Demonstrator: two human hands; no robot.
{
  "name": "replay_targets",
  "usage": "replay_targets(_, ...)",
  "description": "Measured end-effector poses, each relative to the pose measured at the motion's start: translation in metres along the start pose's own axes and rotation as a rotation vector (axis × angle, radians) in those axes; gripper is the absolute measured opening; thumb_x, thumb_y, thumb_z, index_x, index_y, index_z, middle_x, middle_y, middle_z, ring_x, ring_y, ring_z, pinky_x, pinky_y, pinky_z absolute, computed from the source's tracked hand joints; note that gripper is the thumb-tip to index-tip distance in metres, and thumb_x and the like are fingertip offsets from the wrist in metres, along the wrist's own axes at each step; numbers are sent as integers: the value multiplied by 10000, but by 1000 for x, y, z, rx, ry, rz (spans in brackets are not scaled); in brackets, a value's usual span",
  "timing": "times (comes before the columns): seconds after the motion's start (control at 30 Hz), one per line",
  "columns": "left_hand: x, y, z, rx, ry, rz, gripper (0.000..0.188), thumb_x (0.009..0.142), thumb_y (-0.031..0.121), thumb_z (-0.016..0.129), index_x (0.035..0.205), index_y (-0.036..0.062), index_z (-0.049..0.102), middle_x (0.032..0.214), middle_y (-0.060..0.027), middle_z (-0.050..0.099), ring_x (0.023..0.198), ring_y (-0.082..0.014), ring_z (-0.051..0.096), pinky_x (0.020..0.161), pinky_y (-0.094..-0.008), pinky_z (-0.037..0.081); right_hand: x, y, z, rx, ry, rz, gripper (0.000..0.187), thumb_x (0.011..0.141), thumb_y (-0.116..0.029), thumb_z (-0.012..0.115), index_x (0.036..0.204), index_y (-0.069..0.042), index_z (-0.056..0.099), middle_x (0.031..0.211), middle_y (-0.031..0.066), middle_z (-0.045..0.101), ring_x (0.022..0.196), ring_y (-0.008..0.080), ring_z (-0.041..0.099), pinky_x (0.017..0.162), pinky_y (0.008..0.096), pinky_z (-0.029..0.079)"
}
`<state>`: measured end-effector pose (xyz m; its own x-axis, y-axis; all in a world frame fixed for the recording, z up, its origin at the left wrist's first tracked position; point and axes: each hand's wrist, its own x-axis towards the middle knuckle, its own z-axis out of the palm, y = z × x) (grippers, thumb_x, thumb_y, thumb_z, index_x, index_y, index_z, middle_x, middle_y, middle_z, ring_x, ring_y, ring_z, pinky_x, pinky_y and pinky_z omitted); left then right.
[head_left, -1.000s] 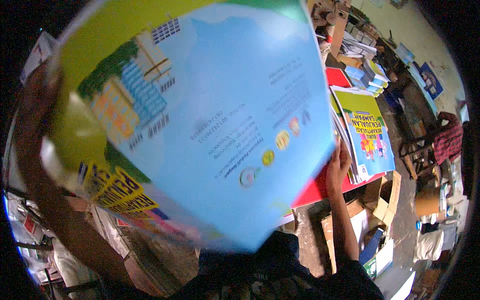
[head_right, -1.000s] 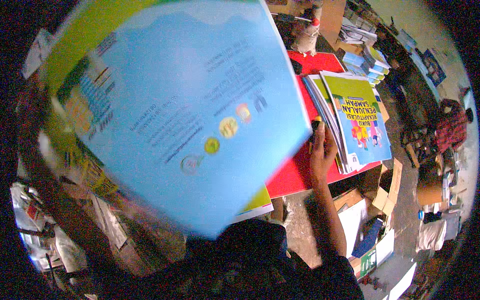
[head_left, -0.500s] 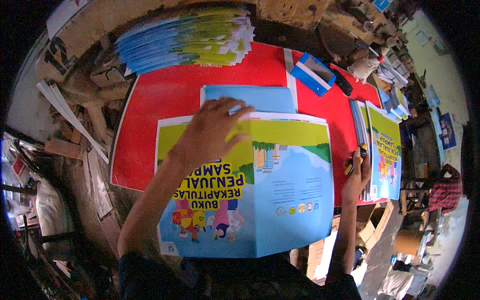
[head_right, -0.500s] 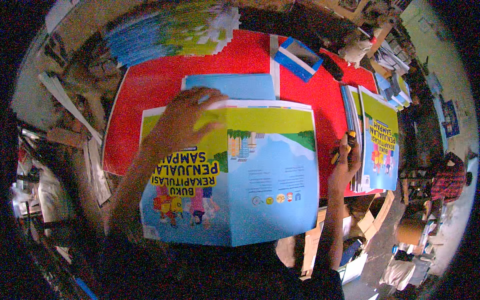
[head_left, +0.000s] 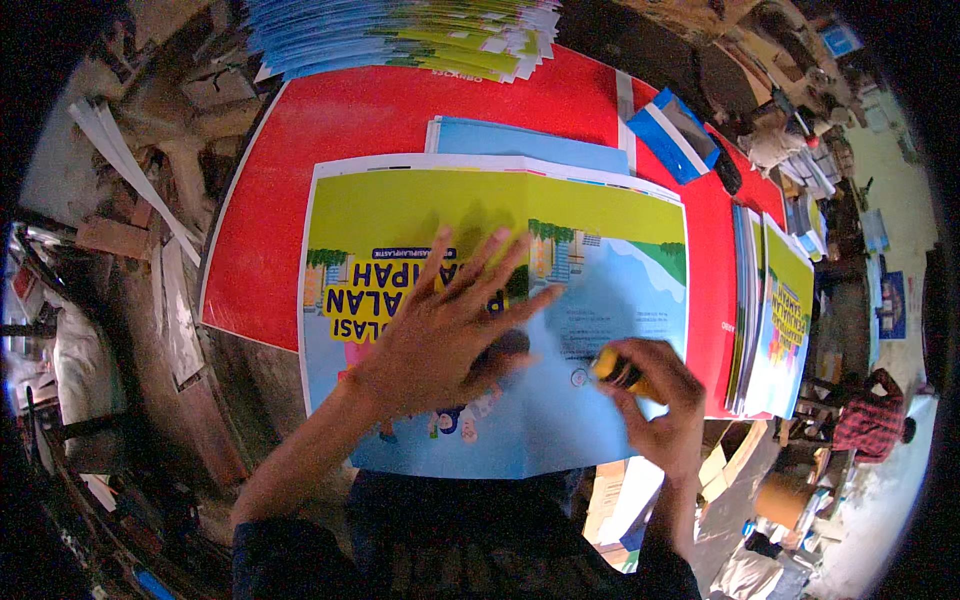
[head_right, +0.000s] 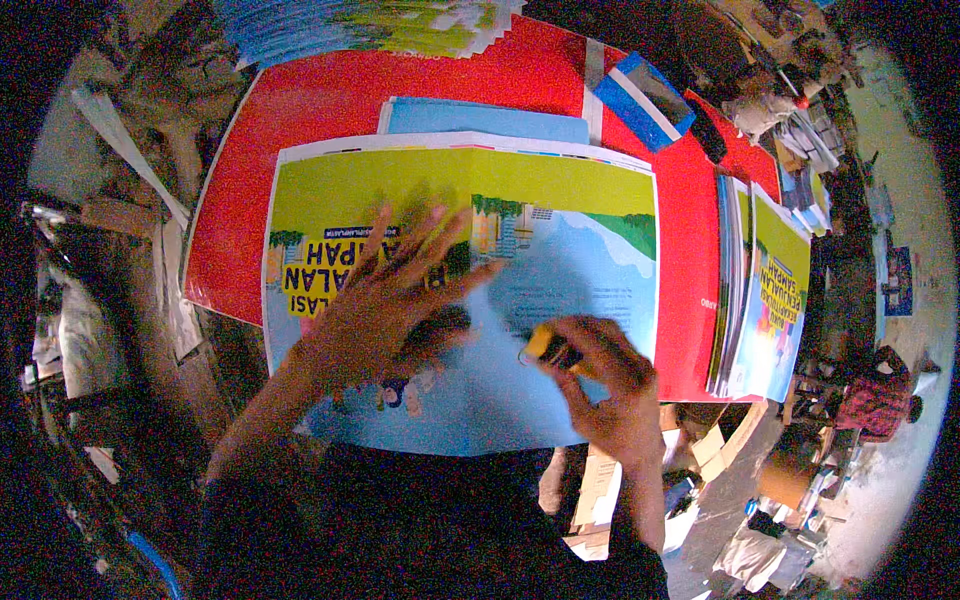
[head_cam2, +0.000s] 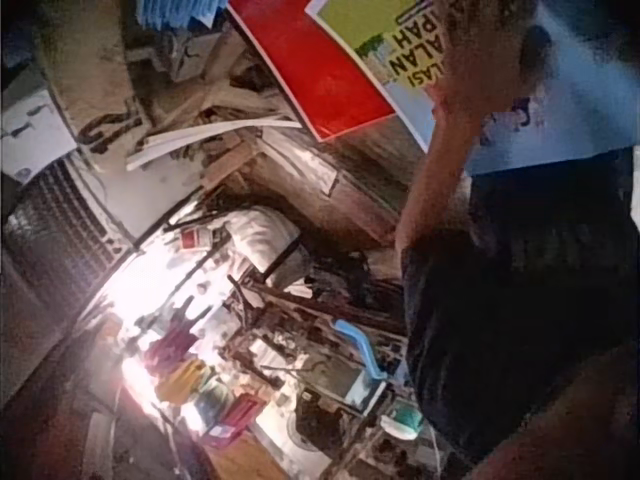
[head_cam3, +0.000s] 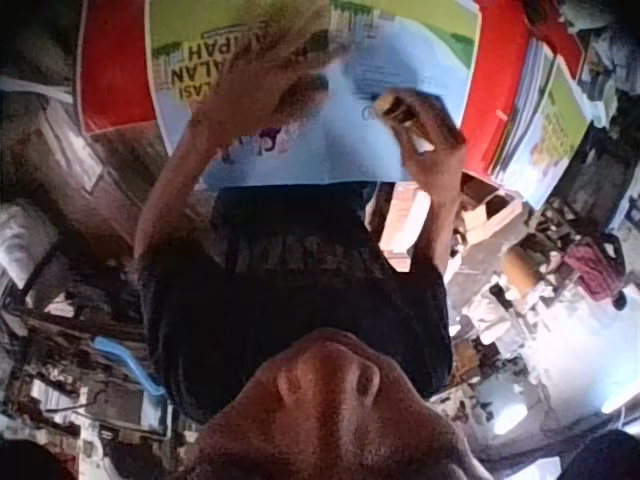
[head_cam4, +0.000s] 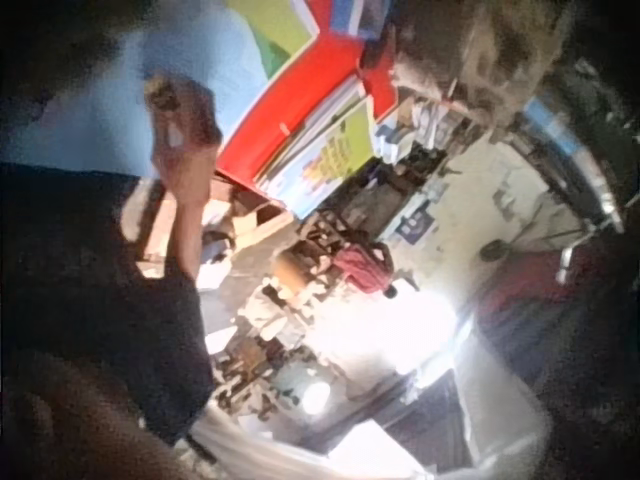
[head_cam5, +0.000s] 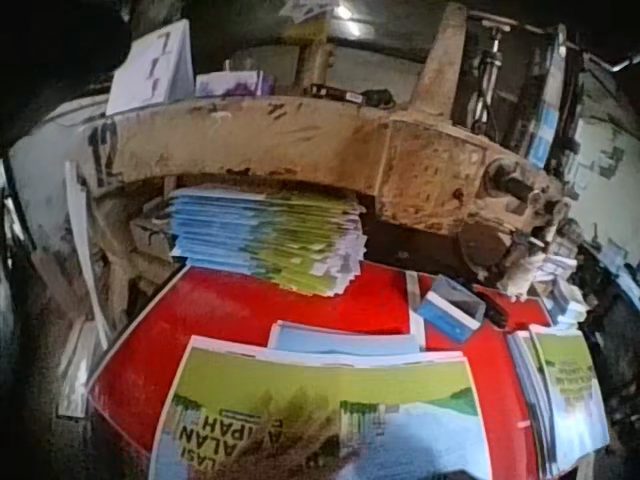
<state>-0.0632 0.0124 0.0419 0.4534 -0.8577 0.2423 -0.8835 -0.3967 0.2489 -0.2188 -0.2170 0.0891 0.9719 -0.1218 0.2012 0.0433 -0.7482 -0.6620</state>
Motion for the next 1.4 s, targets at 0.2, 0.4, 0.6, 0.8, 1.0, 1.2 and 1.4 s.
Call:
replay_targets(0.2, -25, 23, 3, -270, -31, -117, 917, 797, 670, 738, 1566, 260, 454, 1687, -181, 255, 1586, -348, 192, 1259, -639, 62, -13, 2, 23, -42, -199, -38, 523, 702, -59, 884, 1205, -92, 745, 1009, 102, 722, 883, 267, 707, 773, 372, 579)
replay_targets(0.4, -29, 27, 8, -303, 0, -147, 911, 758, 686, 764, 1517, 255, 507, 1679, -183, 274, 1582, -355, 198, 1259, -644, 58, -10, 3, 28, -82, -193, -105, 542, 670, -66, 893, 1194, -105, 757, 967, 95, 716, 839, 270, 695, 738, 373, 573)
replay_targets(0.6, -32, 24, 11, -323, 25, -156, 899, 759, 702, 753, 1509, 267, 517, 1683, -177, 271, 1582, -345, 202, 1266, -631, 58, -1, -2, 27, -126, -231, -169, 547, 621, -2, 890, 1153, -51, 770, 973, 94, 720, 868, 246, 698, 759, 348, 560)
replay_targets(0.8, -31, 23, 12, -278, 26, -144, 878, 773, 739, 701, 1519, 314, 521, 1675, -161, 300, 1567, -346, 256, 1241, -664, 110, 2, -3, 28, -182, -230, -279, 534, 618, 46, 851, 1135, -63, 778, 979, 88, 700, 880, 240, 695, 760, 346, 564)
replay_targets(1.0, -31, 24, 13, -273, 42, -160, 865, 781, 738, 699, 1510, 303, 535, 1664, -162, 320, 1563, -350, 266, 1245, -659, 104, -1, -7, 32, -158, -246, -116, 413, 754, -79, 853, 1154, -110, 757, 991, 104, 701, 835, 286, 706, 713, 398, 583)
replay_targets(1.2, -33, 22, 17, -322, 69, -142, 874, 759, 681, 755, 1495, 260, 541, 1670, -173, 297, 1577, -345, 212, 1270, -626, 55, 5, -10, 31, -61, -281, 67, 372, 770, -69, 845, 1131, -92, 756, 995, 107, 708, 867, 288, 711, 721, 384, 586)
replay_targets(1.4, -34, 22, 20, -326, 71, -135, 868, 762, 668, 757, 1495, 257, 541, 1673, -174, 295, 1576, -349, 218, 1267, -628, 62, -2, -4, 40, -145, -60, -139, 362, 717, 3, 886, 1053, -98, 796, 982, 70, 725, 875, 257, 686, 743, 361, 580)
